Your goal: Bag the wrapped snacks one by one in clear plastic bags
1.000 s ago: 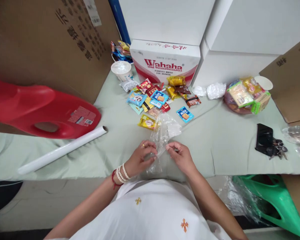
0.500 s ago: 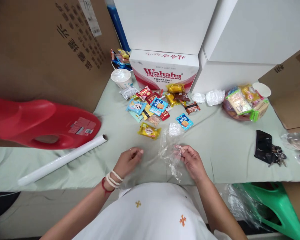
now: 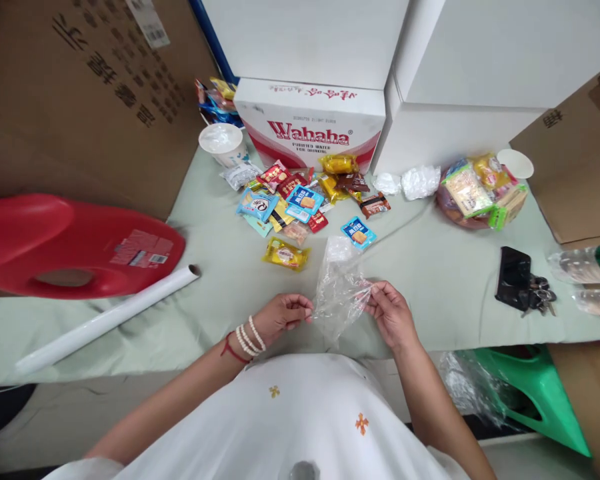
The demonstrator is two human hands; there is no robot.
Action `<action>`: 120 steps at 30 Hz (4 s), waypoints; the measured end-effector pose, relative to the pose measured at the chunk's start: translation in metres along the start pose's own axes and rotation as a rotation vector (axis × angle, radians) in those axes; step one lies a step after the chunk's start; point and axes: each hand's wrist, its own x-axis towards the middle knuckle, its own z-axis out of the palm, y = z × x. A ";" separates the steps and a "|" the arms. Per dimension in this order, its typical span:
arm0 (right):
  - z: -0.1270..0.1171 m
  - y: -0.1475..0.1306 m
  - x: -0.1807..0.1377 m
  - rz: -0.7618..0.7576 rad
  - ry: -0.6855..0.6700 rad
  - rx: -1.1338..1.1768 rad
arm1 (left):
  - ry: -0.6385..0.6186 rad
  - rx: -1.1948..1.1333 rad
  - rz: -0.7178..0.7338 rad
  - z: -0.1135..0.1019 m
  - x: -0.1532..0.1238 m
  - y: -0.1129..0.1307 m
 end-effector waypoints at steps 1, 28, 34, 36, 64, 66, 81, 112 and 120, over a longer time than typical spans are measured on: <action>-0.004 0.000 0.000 -0.019 0.036 -0.104 | 0.001 0.000 0.005 -0.002 -0.002 0.001; 0.054 -0.010 -0.021 0.052 -0.271 -0.287 | 0.216 0.137 0.442 0.031 0.001 0.010; 0.028 -0.017 -0.029 0.001 -0.208 -0.009 | 0.308 -0.530 0.215 0.008 -0.001 0.018; 0.020 -0.015 -0.029 -0.032 -0.174 0.074 | 0.370 -0.617 0.208 -0.005 -0.006 0.020; -0.018 -0.001 -0.006 0.197 -0.266 -0.662 | 0.471 1.285 0.825 -0.050 -0.021 -0.041; -0.028 -0.019 0.002 0.118 -0.334 -0.859 | 0.588 1.286 0.799 -0.054 -0.016 -0.036; 0.053 -0.057 0.069 -0.884 -0.041 -1.102 | 0.489 1.393 0.829 -0.046 -0.033 -0.054; 0.174 -0.096 0.214 -0.626 -0.334 -1.578 | 0.715 1.445 0.671 -0.070 -0.044 -0.051; 0.170 -0.134 0.220 -0.702 -0.400 -1.546 | 0.710 1.412 0.692 -0.070 -0.044 -0.053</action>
